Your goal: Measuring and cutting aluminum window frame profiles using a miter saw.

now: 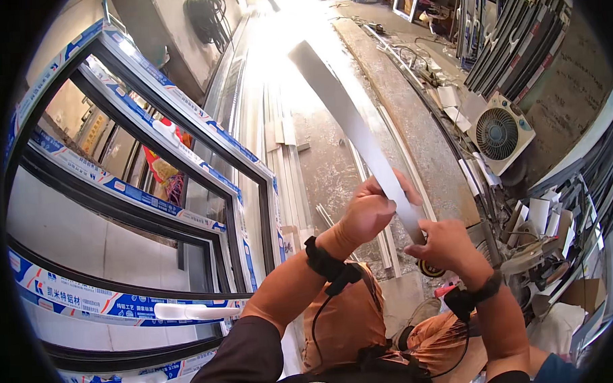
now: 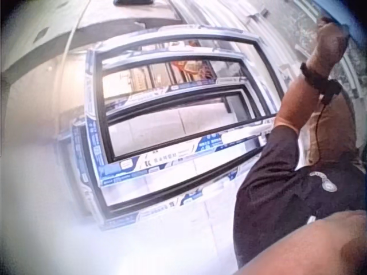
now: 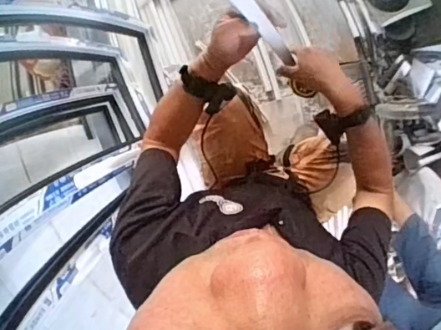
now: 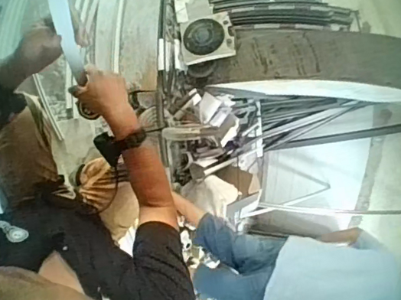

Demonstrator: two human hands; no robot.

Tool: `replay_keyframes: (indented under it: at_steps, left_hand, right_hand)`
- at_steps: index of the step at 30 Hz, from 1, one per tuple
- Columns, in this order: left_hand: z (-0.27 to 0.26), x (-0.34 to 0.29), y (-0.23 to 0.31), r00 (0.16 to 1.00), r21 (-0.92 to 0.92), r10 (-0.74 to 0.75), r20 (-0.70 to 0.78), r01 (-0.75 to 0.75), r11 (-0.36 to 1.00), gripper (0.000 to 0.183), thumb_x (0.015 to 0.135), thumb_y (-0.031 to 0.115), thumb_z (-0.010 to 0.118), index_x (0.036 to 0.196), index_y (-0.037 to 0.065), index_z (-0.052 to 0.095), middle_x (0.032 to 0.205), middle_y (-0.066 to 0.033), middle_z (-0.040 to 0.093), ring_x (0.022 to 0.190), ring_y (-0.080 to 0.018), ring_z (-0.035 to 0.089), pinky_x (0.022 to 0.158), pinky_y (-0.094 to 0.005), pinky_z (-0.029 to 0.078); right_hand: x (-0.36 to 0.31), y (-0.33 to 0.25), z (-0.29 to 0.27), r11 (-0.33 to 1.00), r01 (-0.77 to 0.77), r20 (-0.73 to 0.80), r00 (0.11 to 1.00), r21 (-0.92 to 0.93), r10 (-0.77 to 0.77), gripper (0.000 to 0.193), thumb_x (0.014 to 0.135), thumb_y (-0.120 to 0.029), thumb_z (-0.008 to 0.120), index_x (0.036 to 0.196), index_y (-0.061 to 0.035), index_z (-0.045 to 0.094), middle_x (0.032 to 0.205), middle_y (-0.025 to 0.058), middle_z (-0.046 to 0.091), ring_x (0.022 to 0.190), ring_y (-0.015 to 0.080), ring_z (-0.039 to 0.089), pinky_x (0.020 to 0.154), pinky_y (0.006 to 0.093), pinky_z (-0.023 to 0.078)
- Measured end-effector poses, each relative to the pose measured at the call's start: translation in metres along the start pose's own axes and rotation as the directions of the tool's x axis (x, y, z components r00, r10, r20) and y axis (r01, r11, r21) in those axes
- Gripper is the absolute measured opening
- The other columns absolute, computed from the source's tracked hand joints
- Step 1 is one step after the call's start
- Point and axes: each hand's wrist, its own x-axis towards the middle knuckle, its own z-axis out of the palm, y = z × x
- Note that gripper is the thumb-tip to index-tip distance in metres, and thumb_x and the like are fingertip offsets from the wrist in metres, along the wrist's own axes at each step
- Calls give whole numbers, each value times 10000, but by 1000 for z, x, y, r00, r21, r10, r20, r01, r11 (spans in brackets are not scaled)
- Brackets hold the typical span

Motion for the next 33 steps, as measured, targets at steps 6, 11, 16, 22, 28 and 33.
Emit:
replay_keyframes:
  at_steps: [6, 11, 16, 22, 28, 33]
  left_hand:
    - [9, 5, -12, 990, 158, -60, -125, 79, 984, 355, 803, 74, 582, 1153, 12, 577, 1087, -167, 670, 1076, -270, 616, 962, -406, 469]
    - [20, 17, 0, 883, 709, -217, -417, 465, 530, 298, 875, 131, 617, 1143, 4, 599, 1037, -109, 675, 911, -163, 638, 801, -309, 518]
    - [87, 4, 6, 974, 987, -183, -130, 146, 72, 138, 828, 114, 648, 931, 25, 671, 824, -133, 674, 776, -212, 670, 737, -325, 516]
    - [127, 53, -34, 762, 673, -311, 568, -648, -357, 301, 823, 166, 722, 1069, 11, 644, 1008, -126, 680, 922, -323, 638, 809, -439, 499]
    - [91, 77, -66, 765, 866, -642, 63, -361, -345, 224, 884, 199, 664, 1063, 66, 639, 939, -121, 664, 914, -350, 622, 817, -459, 485]
    - [36, 94, -109, 679, 847, -721, 139, -459, -269, 257, 873, 183, 677, 1094, 61, 630, 955, -116, 654, 966, -334, 609, 867, -440, 471]
  right_hand:
    - [-6, 18, 0, 984, -65, -18, 998, -168, 62, 356, 802, -422, 665, 912, -86, 704, 832, 179, 703, 819, 369, 687, 753, 470, 526]
    - [-27, 51, -16, 928, -119, 20, 991, -353, 135, 262, 761, -298, 620, 786, -68, 741, 782, 175, 700, 760, 358, 689, 692, 481, 546]
    - [-60, 66, -41, 918, -144, -154, 984, -370, 92, 279, 682, -276, 637, 748, -23, 736, 787, 211, 696, 770, 384, 693, 697, 435, 557]
    - [-92, 69, -69, 910, -180, -127, 982, -373, 142, 317, 663, -297, 651, 774, -14, 740, 784, 218, 695, 766, 379, 694, 700, 428, 560]
    - [-159, 145, -63, 976, -176, -301, 944, -126, 131, 407, 816, -371, 610, 838, 21, 718, 745, 192, 670, 719, 317, 681, 652, 422, 526]
    - [-237, 249, 39, 569, -276, 31, 915, 774, 401, 343, 912, -332, 626, 811, -15, 708, 803, 30, 687, 750, 93, 613, 678, 261, 485]
